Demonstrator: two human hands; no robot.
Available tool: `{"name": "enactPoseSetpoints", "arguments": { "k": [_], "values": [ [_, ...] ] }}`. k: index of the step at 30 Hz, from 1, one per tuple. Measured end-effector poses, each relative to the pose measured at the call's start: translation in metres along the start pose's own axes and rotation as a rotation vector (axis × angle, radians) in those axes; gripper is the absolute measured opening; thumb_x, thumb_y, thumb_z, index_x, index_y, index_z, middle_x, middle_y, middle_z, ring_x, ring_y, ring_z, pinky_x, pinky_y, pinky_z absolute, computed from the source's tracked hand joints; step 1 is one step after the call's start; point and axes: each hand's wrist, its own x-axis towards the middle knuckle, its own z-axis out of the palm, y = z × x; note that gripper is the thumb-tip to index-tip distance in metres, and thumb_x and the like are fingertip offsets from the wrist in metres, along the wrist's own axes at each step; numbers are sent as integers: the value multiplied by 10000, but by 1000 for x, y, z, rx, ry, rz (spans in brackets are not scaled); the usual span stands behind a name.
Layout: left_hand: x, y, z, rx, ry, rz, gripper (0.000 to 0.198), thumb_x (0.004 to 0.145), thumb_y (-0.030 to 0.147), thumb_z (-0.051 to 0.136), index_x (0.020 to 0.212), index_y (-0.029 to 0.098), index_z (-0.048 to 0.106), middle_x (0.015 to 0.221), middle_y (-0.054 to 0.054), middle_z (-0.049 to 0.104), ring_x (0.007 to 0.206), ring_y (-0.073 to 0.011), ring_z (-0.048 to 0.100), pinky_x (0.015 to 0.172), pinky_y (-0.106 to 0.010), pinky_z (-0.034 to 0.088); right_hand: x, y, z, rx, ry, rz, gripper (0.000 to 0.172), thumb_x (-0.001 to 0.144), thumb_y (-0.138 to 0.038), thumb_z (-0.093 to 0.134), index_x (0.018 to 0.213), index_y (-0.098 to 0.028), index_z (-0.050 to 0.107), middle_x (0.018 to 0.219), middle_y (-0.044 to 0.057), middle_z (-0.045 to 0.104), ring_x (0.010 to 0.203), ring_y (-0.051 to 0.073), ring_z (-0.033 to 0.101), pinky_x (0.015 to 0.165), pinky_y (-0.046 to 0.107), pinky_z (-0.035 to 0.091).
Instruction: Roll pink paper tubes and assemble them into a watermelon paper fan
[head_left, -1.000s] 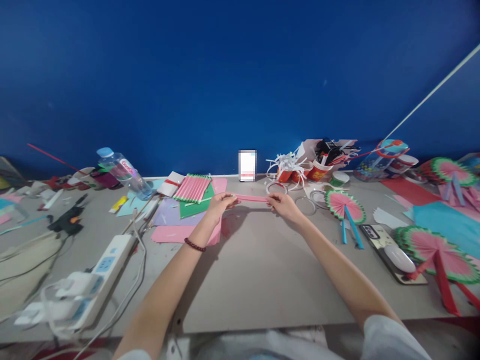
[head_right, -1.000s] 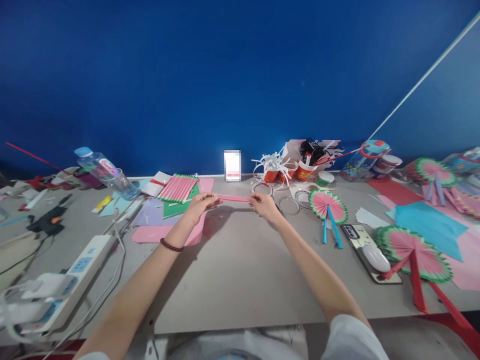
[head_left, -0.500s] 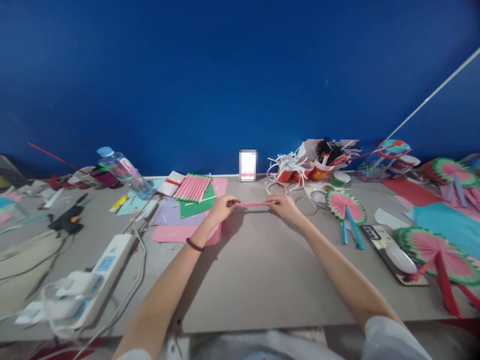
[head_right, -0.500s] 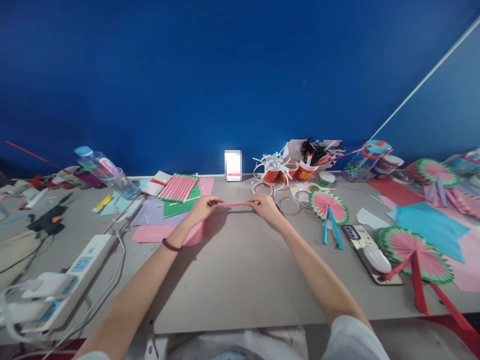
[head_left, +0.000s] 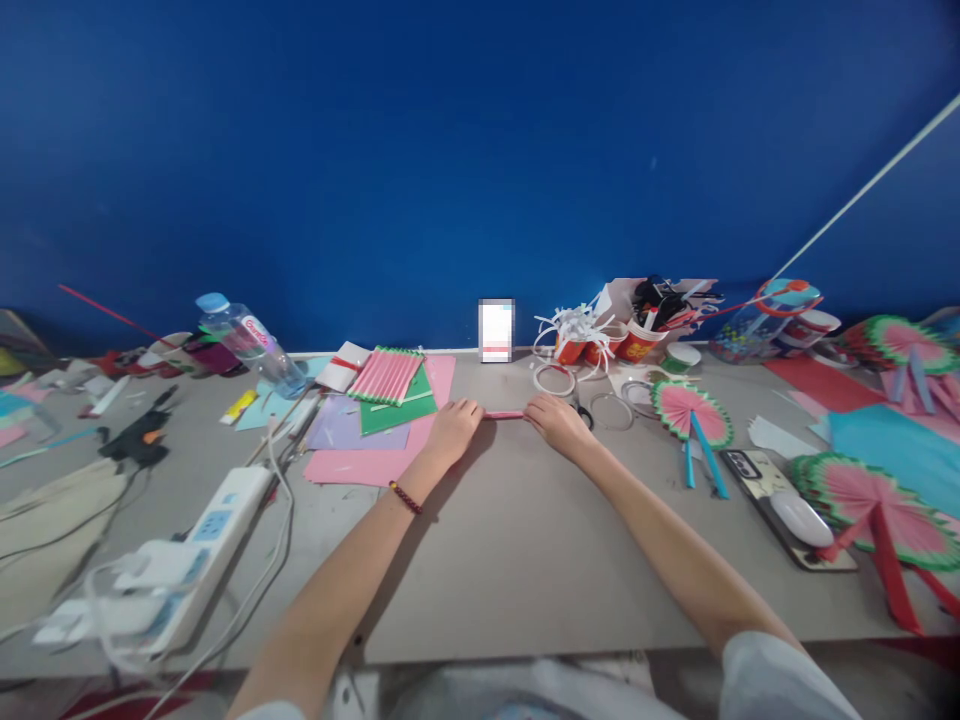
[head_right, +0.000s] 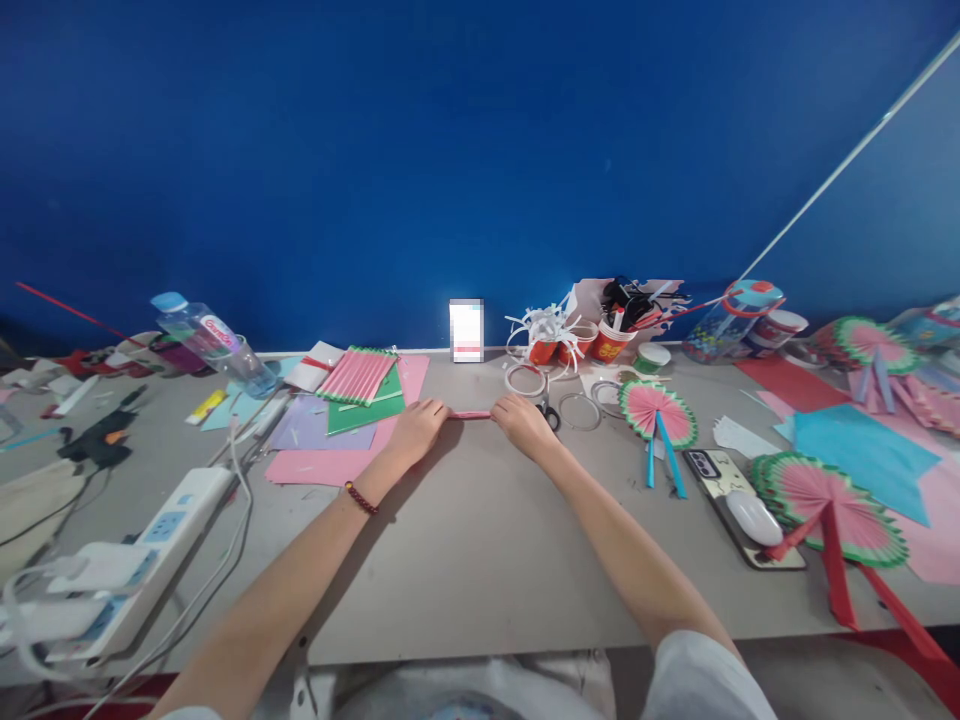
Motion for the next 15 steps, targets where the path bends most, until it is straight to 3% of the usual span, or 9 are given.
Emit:
{"name": "enactPoseSetpoints", "arguments": {
  "k": [5,10,15],
  "values": [
    [-1,-3,-2,-77,-24,-23,241,820,59,492,1015,172,579,955,-71,603,902,-221,557,756,-336,414,0,4,3,254,15,115,215,913,-212,454,872,-175,661,851,83,653,837,206,572,788,327,444],
    [0,-13,2,-270,67,-133,183,882,137,442,946,203,600,900,-49,639,865,-199,574,757,-312,415,2,3,2,394,42,263,171,874,-179,502,850,-176,671,839,81,676,832,209,593,803,336,446],
    [2,-20,7,-483,144,-153,235,899,146,404,848,191,628,899,-35,640,857,-163,583,768,-276,430,4,3,3,404,78,336,140,850,-185,533,815,-190,668,795,59,691,770,197,613,762,319,451]
  ]
}}
